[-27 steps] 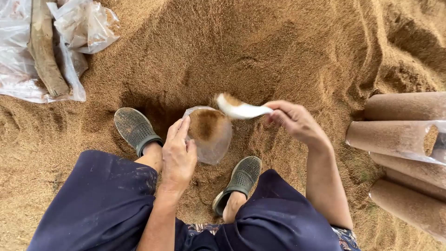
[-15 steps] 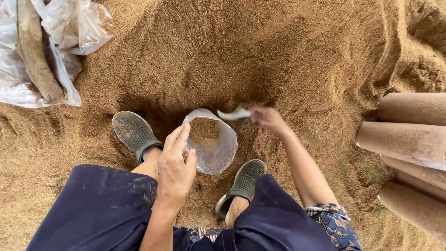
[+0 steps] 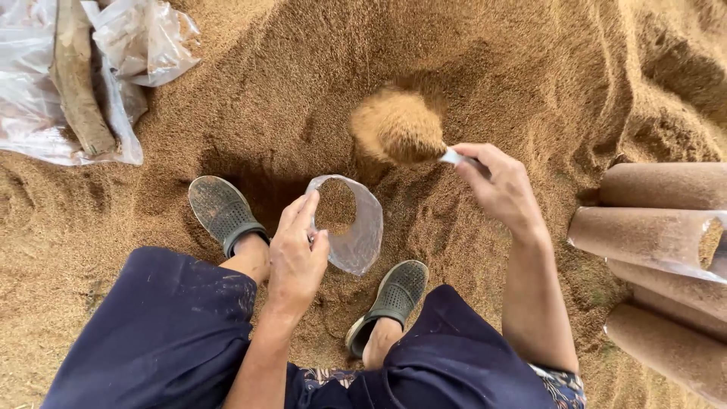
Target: Scooping granular material from a pile into small plastic bags using a spoon.
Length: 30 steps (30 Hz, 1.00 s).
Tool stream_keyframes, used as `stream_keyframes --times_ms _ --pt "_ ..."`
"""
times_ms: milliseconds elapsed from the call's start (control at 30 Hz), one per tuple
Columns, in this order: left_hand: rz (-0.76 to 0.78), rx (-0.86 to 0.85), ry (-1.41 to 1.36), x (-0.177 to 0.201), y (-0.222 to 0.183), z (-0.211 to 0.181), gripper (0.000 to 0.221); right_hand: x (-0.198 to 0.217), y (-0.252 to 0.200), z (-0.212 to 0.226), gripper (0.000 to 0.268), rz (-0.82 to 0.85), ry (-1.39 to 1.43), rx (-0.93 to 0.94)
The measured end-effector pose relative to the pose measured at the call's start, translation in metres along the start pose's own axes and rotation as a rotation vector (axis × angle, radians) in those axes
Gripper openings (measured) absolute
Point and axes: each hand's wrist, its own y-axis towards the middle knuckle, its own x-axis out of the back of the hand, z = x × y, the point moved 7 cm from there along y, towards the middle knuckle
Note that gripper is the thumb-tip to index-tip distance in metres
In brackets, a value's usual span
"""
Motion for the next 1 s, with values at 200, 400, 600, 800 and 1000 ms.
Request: stream_keyframes --times_ms 200,400,600,800,1000 --pt "-0.016 -0.058 0.026 -0.003 -0.003 0.004 0.06 -0.016 -0.026 0.057 0.029 0.33 0.121 0.015" --pt "-0.032 -0.141 0.136 -0.004 -0.001 0.006 0.056 -0.055 -0.029 0.064 0.027 0.608 0.073 -0.12" --pt "0.029 -0.034 0.099 -0.001 0.001 -0.007 0.058 -0.043 -0.009 -0.005 0.031 0.356 0.531 -0.179" --pt "0.064 0.065 0.133 0.0 0.007 -0.003 0.061 -0.082 -0.006 -0.114 0.033 0.407 0.27 -0.482" --pt "0.016 -0.138 0.18 -0.001 0.009 -0.002 0.063 -0.093 0.012 -0.16 0.032 0.215 -0.038 -0.541"
